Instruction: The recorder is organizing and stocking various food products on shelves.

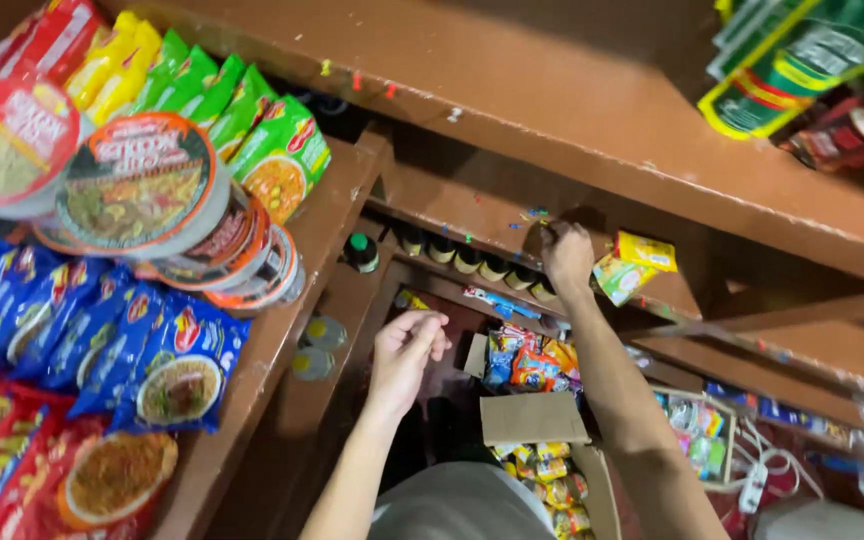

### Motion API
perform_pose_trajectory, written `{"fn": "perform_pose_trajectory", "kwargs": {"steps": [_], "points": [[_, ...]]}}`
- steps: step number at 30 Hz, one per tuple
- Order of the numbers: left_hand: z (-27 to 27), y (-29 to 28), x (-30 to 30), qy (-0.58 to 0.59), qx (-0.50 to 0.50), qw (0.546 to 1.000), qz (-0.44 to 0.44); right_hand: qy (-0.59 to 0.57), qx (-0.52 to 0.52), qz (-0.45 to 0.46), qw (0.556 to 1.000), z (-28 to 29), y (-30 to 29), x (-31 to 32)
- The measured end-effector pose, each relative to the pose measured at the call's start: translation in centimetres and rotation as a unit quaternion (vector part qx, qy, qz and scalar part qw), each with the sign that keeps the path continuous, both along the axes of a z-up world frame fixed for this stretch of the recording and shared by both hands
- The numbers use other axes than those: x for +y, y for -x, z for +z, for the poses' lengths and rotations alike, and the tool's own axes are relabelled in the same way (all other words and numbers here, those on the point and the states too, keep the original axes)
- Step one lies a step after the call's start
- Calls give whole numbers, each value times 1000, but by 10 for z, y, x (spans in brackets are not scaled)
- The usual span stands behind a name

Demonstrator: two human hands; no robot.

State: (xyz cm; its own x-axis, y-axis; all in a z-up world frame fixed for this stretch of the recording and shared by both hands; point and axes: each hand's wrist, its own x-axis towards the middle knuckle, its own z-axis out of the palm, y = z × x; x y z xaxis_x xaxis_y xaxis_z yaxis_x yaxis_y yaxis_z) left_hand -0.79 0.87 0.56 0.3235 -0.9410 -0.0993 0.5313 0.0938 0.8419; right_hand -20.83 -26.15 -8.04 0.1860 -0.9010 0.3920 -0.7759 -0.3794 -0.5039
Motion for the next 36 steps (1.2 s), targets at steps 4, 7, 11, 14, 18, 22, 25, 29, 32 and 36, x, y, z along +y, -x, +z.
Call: {"fn": "perform_pose_trajectory", "kwargs": {"steps": [4,7,11,14,18,22,25,29,32,36], "points": [[-2,3,14,-58,-42,995,62,14,33,56,998,-30,13,-23],[0,15,30,-61,-50,993,91,34,49,89,994,-66,36,-35],[6,13,46,-63,-58,986,146,109,63,93,988,-55,14,-26],[15,9,71,-19,-64,976,208,94,-50,142,984,-28,2,28],[43,-2,117,-1,-157,942,298,35,-175,186,966,0,-35,120],[77,-10,192,-10,-228,900,372,-129,-290,234,919,6,-80,216],[87,-18,254,-89,-306,840,439,-73,-264,314,909,15,-103,279],[93,-43,325,-65,-394,702,589,-88,-234,381,890,48,-125,351],[102,-69,366,-160,-481,596,623,-112,-221,412,877,61,-125,394],[123,-103,394,-315,-486,608,543,-139,-233,447,853,66,-117,438]]}}
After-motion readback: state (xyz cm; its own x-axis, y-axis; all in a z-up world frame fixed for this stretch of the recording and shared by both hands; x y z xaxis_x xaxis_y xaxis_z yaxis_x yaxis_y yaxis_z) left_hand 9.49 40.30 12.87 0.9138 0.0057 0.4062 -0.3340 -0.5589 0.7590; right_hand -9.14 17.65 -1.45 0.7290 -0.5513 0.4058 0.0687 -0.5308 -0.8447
